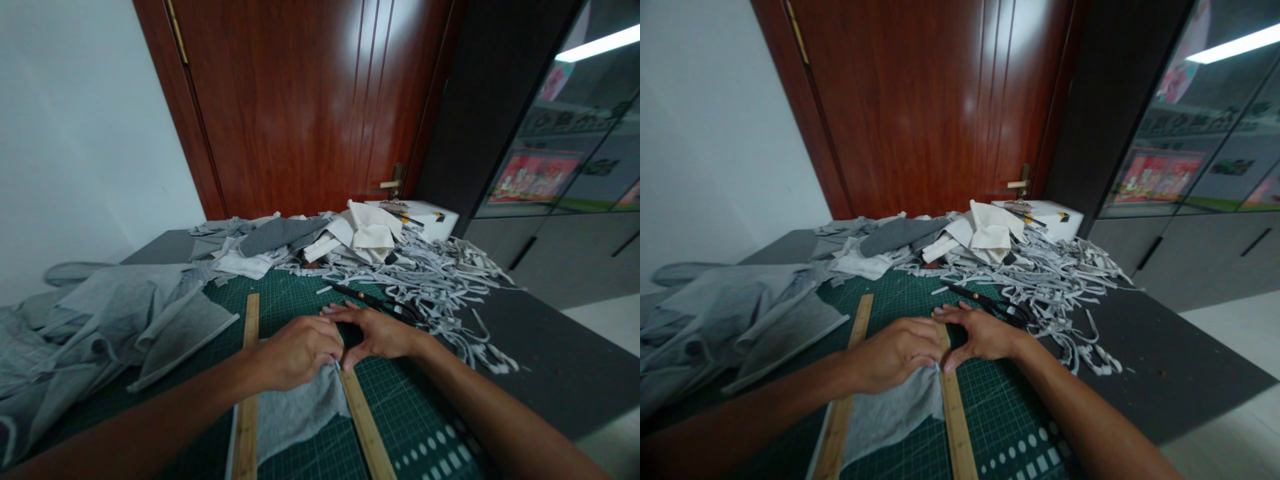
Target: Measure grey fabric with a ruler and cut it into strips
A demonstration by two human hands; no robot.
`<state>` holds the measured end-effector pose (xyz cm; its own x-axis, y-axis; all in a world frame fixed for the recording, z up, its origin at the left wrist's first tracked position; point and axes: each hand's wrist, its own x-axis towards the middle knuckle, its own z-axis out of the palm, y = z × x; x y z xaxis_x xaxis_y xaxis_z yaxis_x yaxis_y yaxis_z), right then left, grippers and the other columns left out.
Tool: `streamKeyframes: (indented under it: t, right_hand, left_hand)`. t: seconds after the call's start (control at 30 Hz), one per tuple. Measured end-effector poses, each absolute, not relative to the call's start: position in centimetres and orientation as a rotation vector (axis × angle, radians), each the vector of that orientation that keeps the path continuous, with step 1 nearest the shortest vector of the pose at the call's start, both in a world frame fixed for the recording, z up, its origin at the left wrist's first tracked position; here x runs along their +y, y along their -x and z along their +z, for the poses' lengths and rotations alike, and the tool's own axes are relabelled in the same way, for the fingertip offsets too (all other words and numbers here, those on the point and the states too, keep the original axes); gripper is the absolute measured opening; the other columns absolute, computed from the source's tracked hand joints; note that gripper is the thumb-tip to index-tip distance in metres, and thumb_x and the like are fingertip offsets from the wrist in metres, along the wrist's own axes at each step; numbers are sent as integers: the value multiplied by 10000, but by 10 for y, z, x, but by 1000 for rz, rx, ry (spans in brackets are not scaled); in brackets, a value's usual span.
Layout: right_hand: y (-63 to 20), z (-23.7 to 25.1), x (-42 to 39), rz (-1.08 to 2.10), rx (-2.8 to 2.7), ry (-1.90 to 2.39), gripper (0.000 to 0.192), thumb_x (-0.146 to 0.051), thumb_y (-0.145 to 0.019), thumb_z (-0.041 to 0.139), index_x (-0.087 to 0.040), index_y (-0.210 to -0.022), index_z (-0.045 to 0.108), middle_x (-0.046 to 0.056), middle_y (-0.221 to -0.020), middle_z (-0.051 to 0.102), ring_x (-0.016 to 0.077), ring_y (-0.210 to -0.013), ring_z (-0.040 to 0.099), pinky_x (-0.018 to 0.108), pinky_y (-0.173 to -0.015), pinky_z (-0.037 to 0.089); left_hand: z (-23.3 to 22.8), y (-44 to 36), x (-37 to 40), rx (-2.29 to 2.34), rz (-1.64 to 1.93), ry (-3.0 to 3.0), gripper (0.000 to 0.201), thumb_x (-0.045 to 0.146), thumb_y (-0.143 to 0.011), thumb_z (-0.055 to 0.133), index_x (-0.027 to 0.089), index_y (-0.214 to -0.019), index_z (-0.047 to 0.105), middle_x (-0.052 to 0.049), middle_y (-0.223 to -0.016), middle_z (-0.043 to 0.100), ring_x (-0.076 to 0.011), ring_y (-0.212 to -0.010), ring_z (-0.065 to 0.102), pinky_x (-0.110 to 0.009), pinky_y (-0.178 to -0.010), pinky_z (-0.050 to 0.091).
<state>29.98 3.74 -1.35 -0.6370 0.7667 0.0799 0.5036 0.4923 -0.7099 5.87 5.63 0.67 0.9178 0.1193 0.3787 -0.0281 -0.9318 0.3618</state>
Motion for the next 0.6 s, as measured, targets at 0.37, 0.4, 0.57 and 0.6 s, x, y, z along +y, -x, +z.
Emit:
streamKeyframes:
  t: [0.37, 0.4, 0.57, 0.6]
  right_hand:
    - [-304, -12, 40, 947, -2359, 1080, 1047, -656, -706, 922, -279, -1590, 508, 113, -1701, 421, 334, -1623, 274, 582, -1340, 86]
    - [-305, -12, 40, 943, -2365, 1078, 1051, -652, -702, 927, -274, -1590, 510, 116, -1700, 423, 336, -1621, 279, 575, -1341, 95]
    - [-309, -12, 39, 939, -2358, 1073, 1068, -637, -672, 950, -270, -1580, 525, 122, -1696, 432, 350, -1608, 312, 576, -1329, 173]
    - [-310, -12, 39, 938, -2360, 1075, 1068, -637, -669, 951, -275, -1579, 525, 119, -1695, 436, 352, -1606, 315, 580, -1327, 178]
  left_hand:
    - [-14, -35, -7, 251, 505, -2414, 178, 29, -926, 706, 178, -828, 706, 1, -847, 720, -152, -845, 668, -247, -784, 479]
    - [-15, -35, -10, 284, 516, -2374, 179, 17, -901, 739, 176, -824, 715, 10, -842, 721, -142, -839, 672, -236, -782, 476]
    - [-15, -34, -8, 377, 586, -2233, 208, -13, -823, 814, 182, -817, 740, 45, -796, 720, -116, -772, 683, -216, -744, 464]
    - [-13, -35, -6, 397, 606, -2239, 203, -5, -831, 810, 183, -809, 736, 46, -789, 717, -117, -766, 682, -221, -741, 461]
